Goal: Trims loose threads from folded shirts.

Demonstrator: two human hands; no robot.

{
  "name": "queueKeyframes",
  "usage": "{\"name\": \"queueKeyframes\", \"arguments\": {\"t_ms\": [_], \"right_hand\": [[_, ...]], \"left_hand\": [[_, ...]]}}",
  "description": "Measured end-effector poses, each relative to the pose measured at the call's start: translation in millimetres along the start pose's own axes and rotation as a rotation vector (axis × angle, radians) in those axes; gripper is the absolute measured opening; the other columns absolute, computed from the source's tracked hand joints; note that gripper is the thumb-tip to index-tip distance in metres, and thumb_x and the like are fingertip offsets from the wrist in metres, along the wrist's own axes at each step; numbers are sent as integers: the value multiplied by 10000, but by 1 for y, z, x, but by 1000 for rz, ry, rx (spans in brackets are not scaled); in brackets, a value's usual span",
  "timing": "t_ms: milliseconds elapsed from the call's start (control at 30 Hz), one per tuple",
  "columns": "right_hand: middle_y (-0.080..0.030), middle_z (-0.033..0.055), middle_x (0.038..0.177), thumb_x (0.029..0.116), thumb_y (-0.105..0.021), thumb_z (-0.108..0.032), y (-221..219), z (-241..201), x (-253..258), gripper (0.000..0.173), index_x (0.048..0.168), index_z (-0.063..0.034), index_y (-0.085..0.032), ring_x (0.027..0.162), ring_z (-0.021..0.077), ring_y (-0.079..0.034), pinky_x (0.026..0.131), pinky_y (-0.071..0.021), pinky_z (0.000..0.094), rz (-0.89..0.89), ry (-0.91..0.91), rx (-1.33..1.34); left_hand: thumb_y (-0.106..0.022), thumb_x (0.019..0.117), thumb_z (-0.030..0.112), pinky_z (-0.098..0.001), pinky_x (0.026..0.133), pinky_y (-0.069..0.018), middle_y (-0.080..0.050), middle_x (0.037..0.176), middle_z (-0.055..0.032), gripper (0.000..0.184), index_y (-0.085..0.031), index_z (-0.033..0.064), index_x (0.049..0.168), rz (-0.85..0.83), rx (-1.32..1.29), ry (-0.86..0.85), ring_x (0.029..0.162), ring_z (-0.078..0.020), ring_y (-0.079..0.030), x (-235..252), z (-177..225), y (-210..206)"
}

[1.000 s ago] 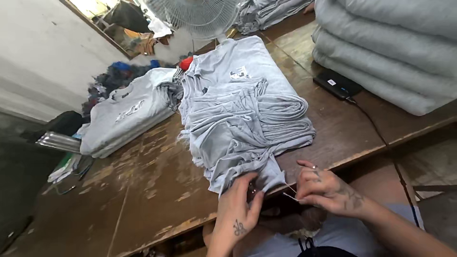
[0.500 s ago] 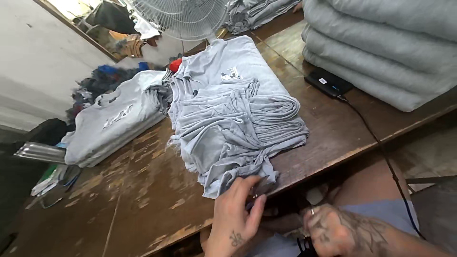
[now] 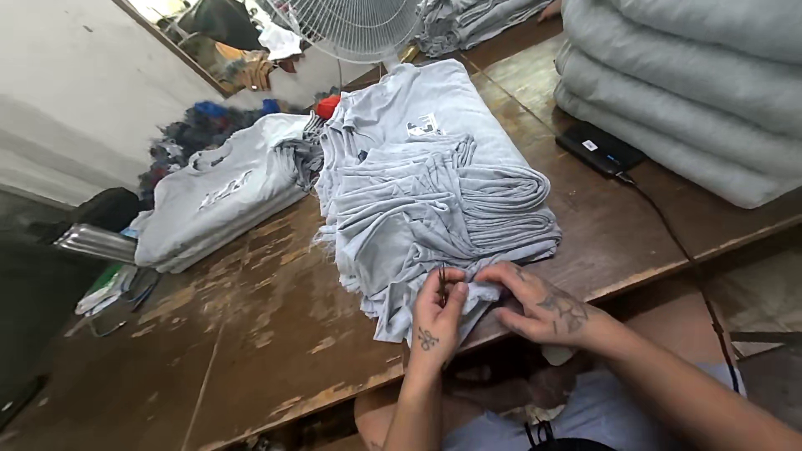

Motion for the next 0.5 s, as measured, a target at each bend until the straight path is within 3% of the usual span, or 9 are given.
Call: {"name": "queueKeyframes", "arguments": {"t_ms": [67, 133, 167, 300, 367, 433, 500], "right_hand": [[-683, 225, 1074, 917, -654, -153, -8, -1, 1, 309, 1178, 14, -657, 985, 361, -698, 842, -590, 466, 54, 47, -192], [-707, 192, 878, 901, -630, -108, -12, 0, -1, 145, 964, 1, -703, 813, 351, -726, 705, -601, 467, 102, 110, -317], [-707, 180, 830, 896, -620, -80, -9, 0, -4, 114, 911, -1, -700, 765, 342, -728, 674, -600, 463, 95, 116, -347], [-741, 149, 816, 937, -605, -106, 13, -2, -22, 172, 936, -1, -742, 710, 303, -743, 640, -608, 437, 49, 65, -415], [-725, 133, 766, 947, -570, -108, 20, -3, -31, 194, 883, -13, -727, 664, 280, -728, 598, -595, 415, 65, 71, -427], [-726, 119, 780, 981, -536, -129, 27, 0, -39, 233, 880, -26, -719, 694, 252, -725, 633, -592, 387, 74, 76, -388], [-729, 109, 798, 1004, -509, -150, 27, 1, -44, 264, 889, -42, -721, 732, 239, -724, 666, -589, 380, 100, 92, -362]], "left_hand": [[-534, 962, 16, -150, 623, -476, -617, 828, 48, 212, -614, -63, 1141, -4, 28, 5, 679, 31, -548, 0, 0, -1], [-544, 957, 26, -147, 594, -455, -597, 790, 61, 235, -618, -63, 1161, -13, 68, 0, 646, 36, -527, -1, 0, -3], [-554, 953, 32, -147, 582, -448, -591, 777, 63, 251, -619, -63, 1175, -26, 98, -8, 633, 36, -518, -2, 0, -4], [-592, 958, 57, -170, 644, -491, -669, 916, -32, 279, -638, -67, 1204, -125, 212, -38, 703, 4, -563, -7, 3, -8], [-596, 955, 67, -181, 629, -483, -646, 842, -18, 278, -653, -52, 1199, -133, 248, -22, 676, -7, -556, -7, 2, -8], [-608, 956, 92, -200, 622, -493, -648, 831, -19, 310, -638, -47, 1232, -150, 277, -28, 667, -24, -566, -7, 1, -8], [-635, 957, 167, -287, 659, -541, -693, 923, -73, 414, -600, -35, 1316, -188, 412, -83, 717, -104, -623, -10, 3, -8]]}}
Point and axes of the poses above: each hand's wrist, its own x-axis towards the middle knuckle, its own y-axis out of the back of the hand, z = x × y, the point moved 5 cm from there along x, towards the middle knuckle
